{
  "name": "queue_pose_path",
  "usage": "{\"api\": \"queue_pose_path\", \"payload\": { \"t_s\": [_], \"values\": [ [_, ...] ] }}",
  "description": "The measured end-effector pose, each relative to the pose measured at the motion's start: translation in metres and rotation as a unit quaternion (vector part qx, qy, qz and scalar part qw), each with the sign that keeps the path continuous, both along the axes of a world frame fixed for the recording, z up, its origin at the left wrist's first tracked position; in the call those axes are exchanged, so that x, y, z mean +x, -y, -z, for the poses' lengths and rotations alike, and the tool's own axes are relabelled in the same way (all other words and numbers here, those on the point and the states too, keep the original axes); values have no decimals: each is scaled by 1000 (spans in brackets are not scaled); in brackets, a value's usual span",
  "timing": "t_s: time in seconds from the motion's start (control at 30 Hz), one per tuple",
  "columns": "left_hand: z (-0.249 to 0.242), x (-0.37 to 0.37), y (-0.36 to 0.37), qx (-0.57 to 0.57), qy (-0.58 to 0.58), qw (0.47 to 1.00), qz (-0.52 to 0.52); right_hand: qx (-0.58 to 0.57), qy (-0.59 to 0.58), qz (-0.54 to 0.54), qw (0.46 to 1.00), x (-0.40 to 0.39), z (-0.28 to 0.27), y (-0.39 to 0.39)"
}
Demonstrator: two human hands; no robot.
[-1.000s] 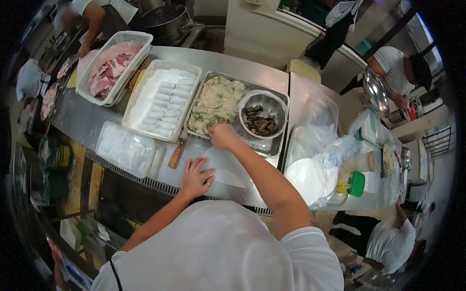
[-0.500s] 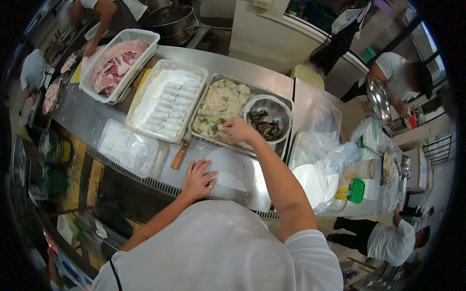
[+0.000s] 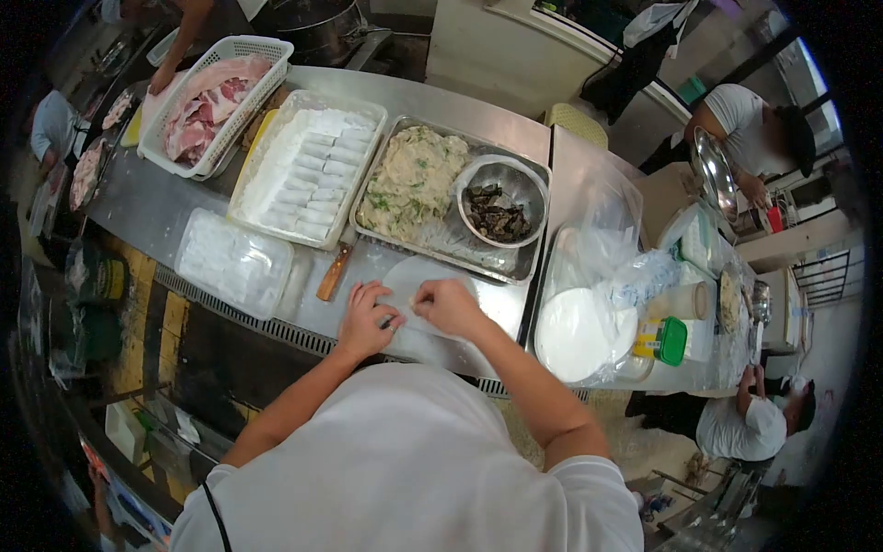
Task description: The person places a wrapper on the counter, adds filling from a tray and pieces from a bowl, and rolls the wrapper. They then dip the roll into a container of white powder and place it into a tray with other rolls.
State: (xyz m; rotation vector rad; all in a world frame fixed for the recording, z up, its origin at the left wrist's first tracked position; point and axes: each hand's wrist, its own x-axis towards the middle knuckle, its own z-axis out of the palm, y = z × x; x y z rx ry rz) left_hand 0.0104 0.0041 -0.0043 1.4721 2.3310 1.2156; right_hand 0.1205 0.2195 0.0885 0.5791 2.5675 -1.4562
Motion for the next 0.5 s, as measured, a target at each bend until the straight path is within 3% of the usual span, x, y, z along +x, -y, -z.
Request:
{"api": "queue_pose_path", "payload": {
  "t_s": [0.17, 0.27, 0.37, 0.5],
  "values": [
    [4, -2, 1, 3, 17, 1000, 4, 179, -39, -56, 982, 22, 47, 35],
    [1, -4, 3, 2, 22, 1000, 6, 239, -61, -8, 969, 26, 22, 50],
    [1, -4, 3, 5, 32, 999, 13, 271, 22, 0, 962, 35, 8, 52],
    [3, -6, 3, 7, 25, 999, 21, 241, 36, -11, 970, 40, 33, 46]
  ]
}}
